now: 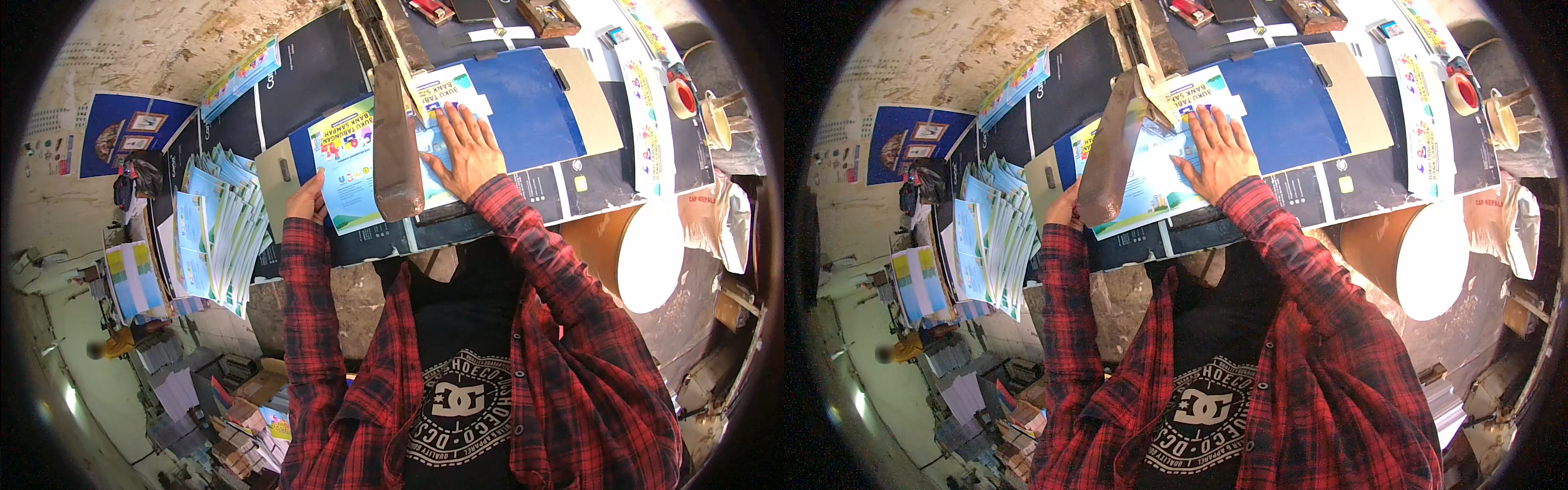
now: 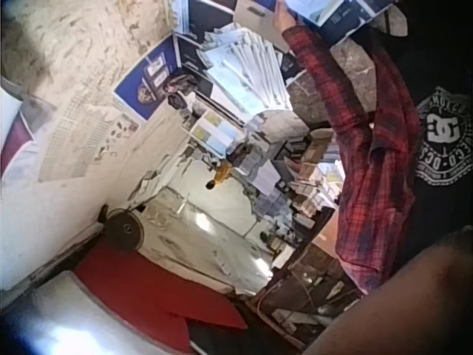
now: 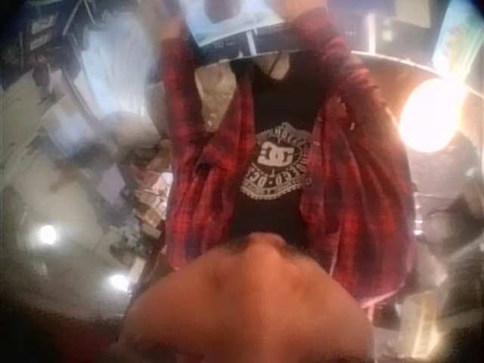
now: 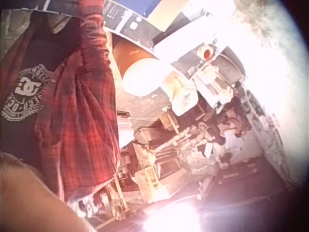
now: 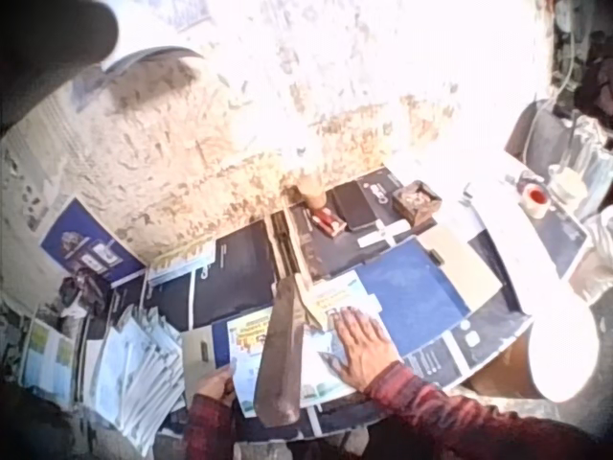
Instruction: The person aligns a stack of printed booklets on a manual binding machine, pulls the lever to clamp and stitch the spine, then removes the bound booklet and places it on a growing stack. The process repeats with each new booklet from the input pile.
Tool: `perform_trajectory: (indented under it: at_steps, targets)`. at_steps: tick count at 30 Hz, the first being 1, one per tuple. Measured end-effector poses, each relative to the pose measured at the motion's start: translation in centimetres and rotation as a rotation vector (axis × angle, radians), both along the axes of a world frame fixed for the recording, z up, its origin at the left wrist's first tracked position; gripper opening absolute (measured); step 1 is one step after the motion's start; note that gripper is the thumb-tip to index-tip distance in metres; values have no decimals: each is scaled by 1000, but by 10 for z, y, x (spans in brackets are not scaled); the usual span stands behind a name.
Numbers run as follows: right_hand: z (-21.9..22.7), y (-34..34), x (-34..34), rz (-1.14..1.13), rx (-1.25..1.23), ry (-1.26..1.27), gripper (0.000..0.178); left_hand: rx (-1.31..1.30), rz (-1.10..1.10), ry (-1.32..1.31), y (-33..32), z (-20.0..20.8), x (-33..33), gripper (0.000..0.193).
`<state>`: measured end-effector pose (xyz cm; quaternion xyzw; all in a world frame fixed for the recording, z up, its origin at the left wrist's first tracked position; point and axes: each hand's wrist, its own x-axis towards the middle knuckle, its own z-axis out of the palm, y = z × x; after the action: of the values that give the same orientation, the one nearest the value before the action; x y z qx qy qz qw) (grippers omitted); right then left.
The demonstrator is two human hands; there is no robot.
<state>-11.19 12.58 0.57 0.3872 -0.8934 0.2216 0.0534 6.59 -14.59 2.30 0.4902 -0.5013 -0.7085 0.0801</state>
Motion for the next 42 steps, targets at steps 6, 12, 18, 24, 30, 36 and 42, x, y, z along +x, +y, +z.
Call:
perform_trajectory:
  at_steps: [6, 12, 18, 24, 30, 36, 42]
  targets:
    - [4, -1, 1, -8, 15, 15, 71, -68, 20, -58, 3, 7, -2, 41]
    - [2, -4, 3, -19, 48, 41, 71, -1562, -353, 94, 74, 3, -17, 57]
    - [-7, 2, -7, 50, 80, -47, 77, -1556, -597, -174, 116, -24, -28, 74]
    - [95, 8, -55, 22, -17, -390, 57, -1545, -560, -220, 116, -28, -24, 72]
    - [225, -57, -14, 538, 84, 474, 38, -1563, -532, -221, 116, -32, -28, 70]
    - [157, -34, 35, 192, 142, 53, 74, -1521, -521, -183, 120, -30, -29, 70]
    - [74, -30, 66, 42, -29, 140, 96, -1466, -492, -114, 119, -24, -24, 68]
